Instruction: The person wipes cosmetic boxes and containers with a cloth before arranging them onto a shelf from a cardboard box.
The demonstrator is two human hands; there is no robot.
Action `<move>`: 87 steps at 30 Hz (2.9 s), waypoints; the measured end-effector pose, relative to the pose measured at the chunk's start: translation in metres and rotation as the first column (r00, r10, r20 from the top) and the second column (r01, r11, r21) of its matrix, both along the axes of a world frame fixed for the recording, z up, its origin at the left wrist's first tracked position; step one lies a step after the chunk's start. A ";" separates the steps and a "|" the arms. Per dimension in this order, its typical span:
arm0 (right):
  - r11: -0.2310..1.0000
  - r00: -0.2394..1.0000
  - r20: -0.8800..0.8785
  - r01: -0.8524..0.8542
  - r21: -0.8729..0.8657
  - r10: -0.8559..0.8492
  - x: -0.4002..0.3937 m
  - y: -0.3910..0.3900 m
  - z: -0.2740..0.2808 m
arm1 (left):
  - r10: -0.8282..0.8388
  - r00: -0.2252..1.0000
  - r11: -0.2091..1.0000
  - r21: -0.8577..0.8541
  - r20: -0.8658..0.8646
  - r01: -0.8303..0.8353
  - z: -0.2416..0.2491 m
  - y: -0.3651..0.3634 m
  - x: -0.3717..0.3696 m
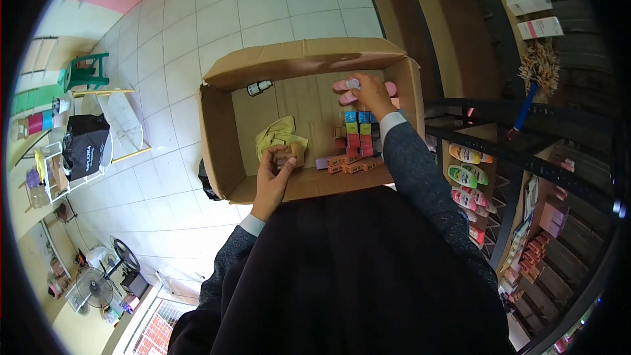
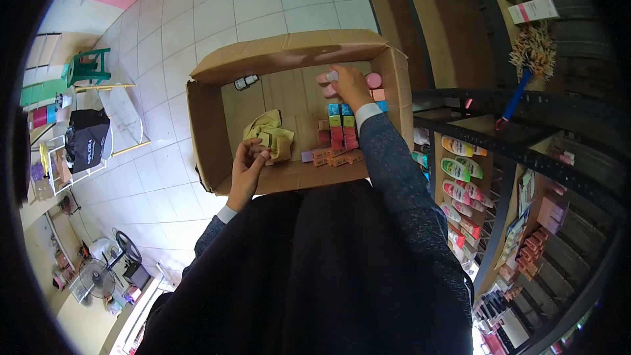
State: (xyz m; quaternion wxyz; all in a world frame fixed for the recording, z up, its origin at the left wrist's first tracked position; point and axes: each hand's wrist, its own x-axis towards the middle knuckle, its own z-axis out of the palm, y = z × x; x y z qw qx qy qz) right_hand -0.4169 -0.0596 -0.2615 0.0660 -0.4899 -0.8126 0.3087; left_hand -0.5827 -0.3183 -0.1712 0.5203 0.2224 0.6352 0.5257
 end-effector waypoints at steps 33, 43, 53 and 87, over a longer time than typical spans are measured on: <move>0.543 0.032 -0.879 0.797 -0.265 -0.476 0.329 -0.418 0.420 | -0.966 0.257 0.215 0.584 0.010 0.783 0.238 -0.019 0.292; -0.287 0.137 -0.856 0.906 0.312 -0.499 0.602 -0.608 0.551 | -0.948 0.272 0.316 0.576 0.165 0.754 0.252 -0.144 0.419; -0.201 0.190 -0.507 0.760 0.618 -0.841 0.742 -0.600 0.566 | -0.945 0.298 0.159 0.607 -0.135 0.779 0.277 -0.195 0.482; -0.473 -0.168 -0.454 0.494 0.729 -0.875 0.729 -0.652 0.551 | -0.973 0.205 0.108 0.576 -0.106 0.810 0.270 -0.215 0.535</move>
